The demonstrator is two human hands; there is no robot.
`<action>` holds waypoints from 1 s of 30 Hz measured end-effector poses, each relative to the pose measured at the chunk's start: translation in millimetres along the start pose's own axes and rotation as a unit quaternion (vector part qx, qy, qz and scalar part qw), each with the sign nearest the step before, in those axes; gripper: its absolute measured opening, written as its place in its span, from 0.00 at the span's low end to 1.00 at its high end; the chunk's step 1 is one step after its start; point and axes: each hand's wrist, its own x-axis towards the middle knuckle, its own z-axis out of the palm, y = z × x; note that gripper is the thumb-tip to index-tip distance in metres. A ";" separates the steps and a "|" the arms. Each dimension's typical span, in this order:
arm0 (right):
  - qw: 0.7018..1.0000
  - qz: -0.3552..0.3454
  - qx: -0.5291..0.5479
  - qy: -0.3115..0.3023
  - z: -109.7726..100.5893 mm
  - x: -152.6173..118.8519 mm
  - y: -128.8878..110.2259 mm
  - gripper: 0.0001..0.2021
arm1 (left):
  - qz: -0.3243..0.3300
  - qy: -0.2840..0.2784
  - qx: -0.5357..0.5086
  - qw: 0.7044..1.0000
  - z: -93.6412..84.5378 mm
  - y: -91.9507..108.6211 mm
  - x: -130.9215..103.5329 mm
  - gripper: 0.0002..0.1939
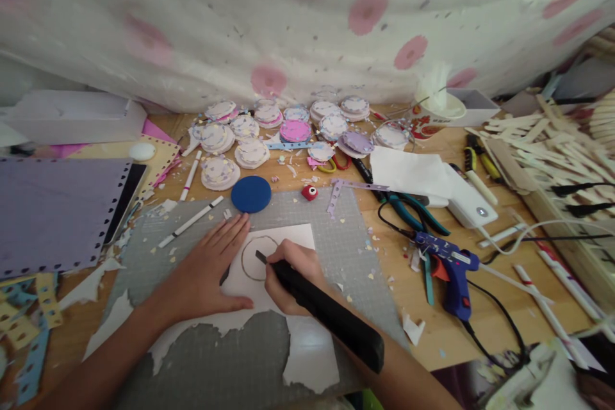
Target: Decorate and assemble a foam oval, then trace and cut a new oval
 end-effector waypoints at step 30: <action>1.000 -0.011 0.016 0.001 1.3 0.2 -0.5 0.10 | -0.003 0.000 0.012 1.000 1.0 -0.8 -0.5 0.61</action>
